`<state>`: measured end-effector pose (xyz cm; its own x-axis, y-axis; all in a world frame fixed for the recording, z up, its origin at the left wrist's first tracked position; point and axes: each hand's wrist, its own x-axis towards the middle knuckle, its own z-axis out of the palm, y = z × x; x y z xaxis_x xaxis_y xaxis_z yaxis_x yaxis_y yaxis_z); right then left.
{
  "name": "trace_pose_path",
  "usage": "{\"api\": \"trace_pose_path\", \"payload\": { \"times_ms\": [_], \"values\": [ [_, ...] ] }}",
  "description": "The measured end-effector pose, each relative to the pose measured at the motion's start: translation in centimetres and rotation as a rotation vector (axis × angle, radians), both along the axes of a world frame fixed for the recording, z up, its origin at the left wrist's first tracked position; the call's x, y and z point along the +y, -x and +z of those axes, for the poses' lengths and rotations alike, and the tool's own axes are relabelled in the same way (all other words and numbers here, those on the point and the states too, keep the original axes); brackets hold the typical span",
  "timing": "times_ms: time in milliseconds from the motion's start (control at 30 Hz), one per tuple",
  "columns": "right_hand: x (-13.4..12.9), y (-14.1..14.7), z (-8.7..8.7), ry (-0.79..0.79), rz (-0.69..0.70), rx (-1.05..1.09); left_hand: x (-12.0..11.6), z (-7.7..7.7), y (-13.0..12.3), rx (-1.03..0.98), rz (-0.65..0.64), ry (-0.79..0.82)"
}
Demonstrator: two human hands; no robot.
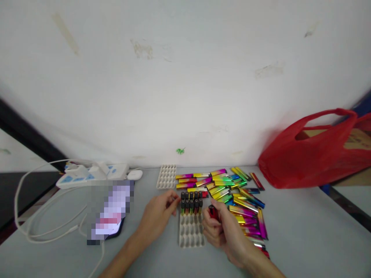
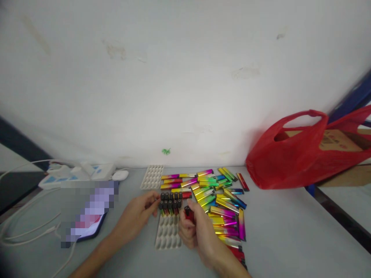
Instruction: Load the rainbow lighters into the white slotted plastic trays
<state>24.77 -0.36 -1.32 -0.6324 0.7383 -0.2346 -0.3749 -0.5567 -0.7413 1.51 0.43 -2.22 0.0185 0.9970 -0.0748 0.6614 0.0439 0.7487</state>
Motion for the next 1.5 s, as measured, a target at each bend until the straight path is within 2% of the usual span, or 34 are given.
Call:
{"api": "trace_pose_path", "payload": {
  "times_ms": [700, 1200, 1500],
  "values": [
    [0.0, 0.0, 0.2, -0.006, -0.009, -0.001, 0.1, -0.4, 0.1, -0.067, 0.041, 0.017],
    [0.1, 0.0, 0.1, 0.002, -0.035, -0.02, -0.1, -1.0, 0.2, -0.031, 0.038, -0.015],
    [0.1, 0.0, 0.0, 0.009, -0.029, -0.021, 0.0, -1.5, 0.5, -0.081, 0.023, 0.01]
  ]
}}
